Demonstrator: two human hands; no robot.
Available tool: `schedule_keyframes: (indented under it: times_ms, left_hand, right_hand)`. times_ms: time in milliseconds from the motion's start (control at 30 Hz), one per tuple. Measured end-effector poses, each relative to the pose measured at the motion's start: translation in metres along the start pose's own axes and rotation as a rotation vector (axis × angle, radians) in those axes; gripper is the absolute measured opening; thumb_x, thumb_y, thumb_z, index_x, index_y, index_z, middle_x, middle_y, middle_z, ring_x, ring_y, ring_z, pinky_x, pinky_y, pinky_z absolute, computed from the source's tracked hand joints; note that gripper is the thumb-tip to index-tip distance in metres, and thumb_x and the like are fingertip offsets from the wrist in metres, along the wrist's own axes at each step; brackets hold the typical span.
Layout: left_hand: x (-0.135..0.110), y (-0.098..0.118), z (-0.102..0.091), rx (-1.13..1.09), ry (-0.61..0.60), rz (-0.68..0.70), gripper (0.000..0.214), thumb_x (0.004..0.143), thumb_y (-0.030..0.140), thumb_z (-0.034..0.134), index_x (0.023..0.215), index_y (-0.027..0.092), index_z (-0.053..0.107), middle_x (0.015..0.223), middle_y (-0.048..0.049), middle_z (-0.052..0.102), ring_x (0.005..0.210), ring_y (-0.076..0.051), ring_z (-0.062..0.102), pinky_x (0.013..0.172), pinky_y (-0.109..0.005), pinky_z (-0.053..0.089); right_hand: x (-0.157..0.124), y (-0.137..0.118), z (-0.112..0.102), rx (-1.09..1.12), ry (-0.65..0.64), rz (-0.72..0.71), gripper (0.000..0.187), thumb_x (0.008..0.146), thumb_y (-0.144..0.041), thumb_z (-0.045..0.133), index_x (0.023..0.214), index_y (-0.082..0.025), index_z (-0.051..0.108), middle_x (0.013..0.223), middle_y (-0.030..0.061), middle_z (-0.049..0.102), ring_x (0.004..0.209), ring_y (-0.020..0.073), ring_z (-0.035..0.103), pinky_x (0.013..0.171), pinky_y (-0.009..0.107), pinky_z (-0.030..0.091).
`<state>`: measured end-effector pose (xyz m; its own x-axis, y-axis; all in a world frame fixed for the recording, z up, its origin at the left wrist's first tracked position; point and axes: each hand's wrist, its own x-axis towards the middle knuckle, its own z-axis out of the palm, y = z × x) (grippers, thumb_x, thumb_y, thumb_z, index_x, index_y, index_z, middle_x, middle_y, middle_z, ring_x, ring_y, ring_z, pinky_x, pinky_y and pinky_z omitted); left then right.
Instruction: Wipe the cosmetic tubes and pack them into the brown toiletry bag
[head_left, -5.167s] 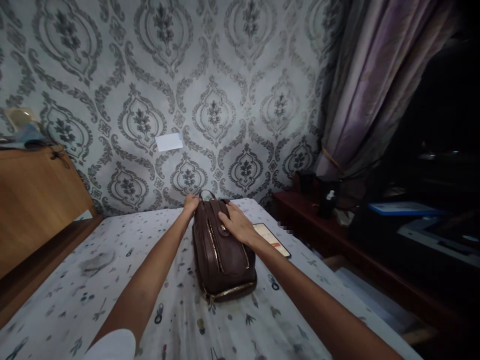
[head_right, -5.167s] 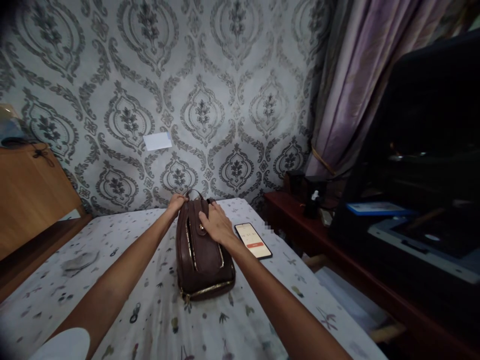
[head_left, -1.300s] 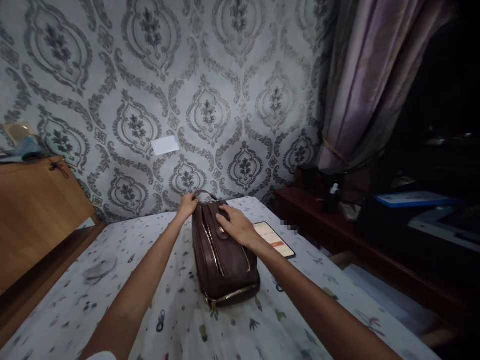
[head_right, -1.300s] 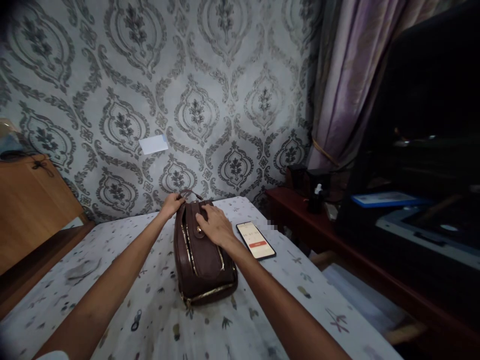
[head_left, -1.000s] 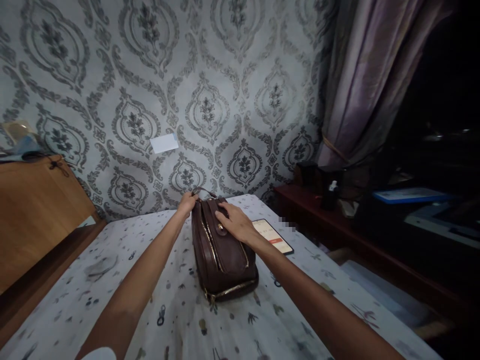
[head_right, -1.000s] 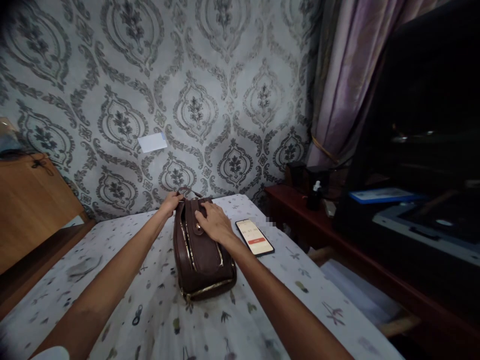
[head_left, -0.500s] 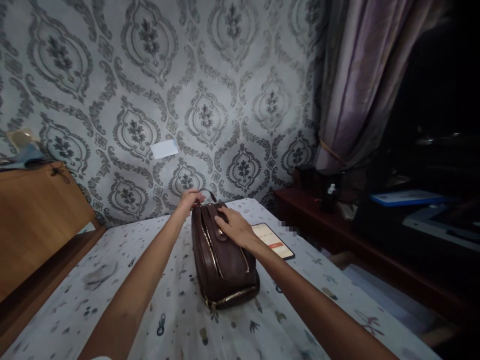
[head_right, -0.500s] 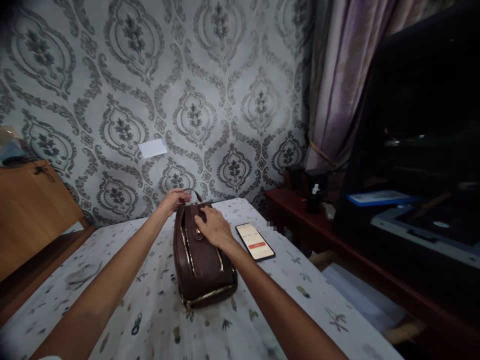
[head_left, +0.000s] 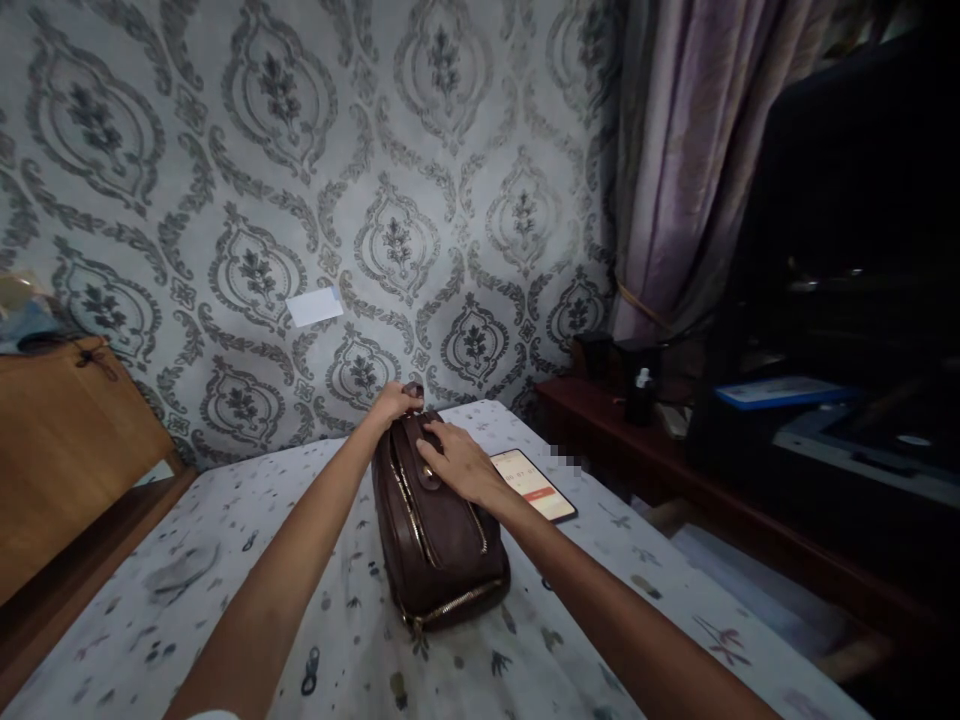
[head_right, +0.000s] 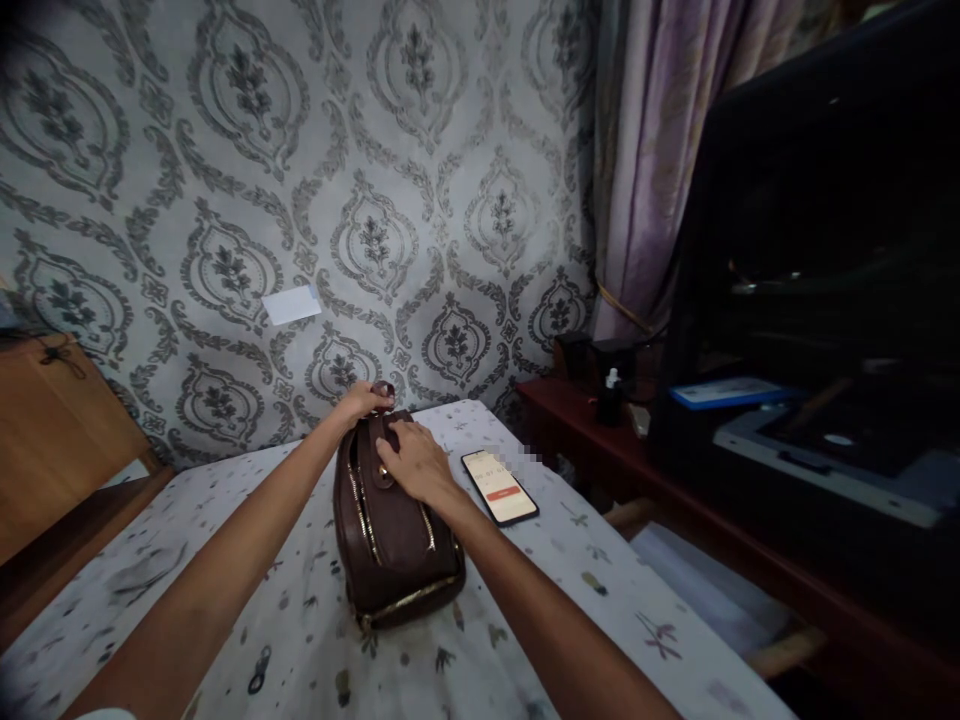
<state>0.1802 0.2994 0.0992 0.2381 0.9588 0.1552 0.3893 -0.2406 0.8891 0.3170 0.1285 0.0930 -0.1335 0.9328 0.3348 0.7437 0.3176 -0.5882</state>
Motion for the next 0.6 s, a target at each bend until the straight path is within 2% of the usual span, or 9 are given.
schedule_keyframes:
  times_ms: [133,267,600]
  left_hand:
    - [-0.002,-0.003,0.003,0.034,0.075,0.013,0.016,0.062,0.018,0.071,0.057,0.018,0.056,0.053,0.0031,0.055,0.056,-0.014,0.052,0.060,-0.025,0.039]
    - [-0.006,-0.001,0.004,0.025,0.095,0.025,0.015,0.063,0.018,0.070,0.056,0.018,0.057,0.054,0.0022,0.057,0.057,-0.014,0.054,0.060,-0.025,0.040]
    - [-0.024,0.007,0.003,-0.074,-0.026,0.071,0.016,0.064,0.025,0.071,0.059,0.017,0.058,0.057,0.0018,0.059,0.057,-0.013,0.052,0.062,-0.026,0.042]
  right_hand:
    - [-0.001,-0.001,0.000,-0.004,0.010,0.000,0.043,0.096,-0.036,0.044,0.130,-0.014,0.058,0.131,0.0133,0.062,0.126,0.0249,0.053,0.106,0.036,0.037]
    - [-0.002,-0.001,0.000,-0.005,0.010,0.004,0.044,0.096,-0.037,0.043,0.130,-0.013,0.058,0.131,0.0140,0.062,0.125,0.0252,0.054,0.106,0.036,0.038]
    - [0.000,0.000,0.001,0.026,0.003,0.021,0.045,0.096,-0.036,0.043,0.132,-0.013,0.057,0.136,0.0135,0.060,0.129,0.0260,0.052,0.108,0.037,0.038]
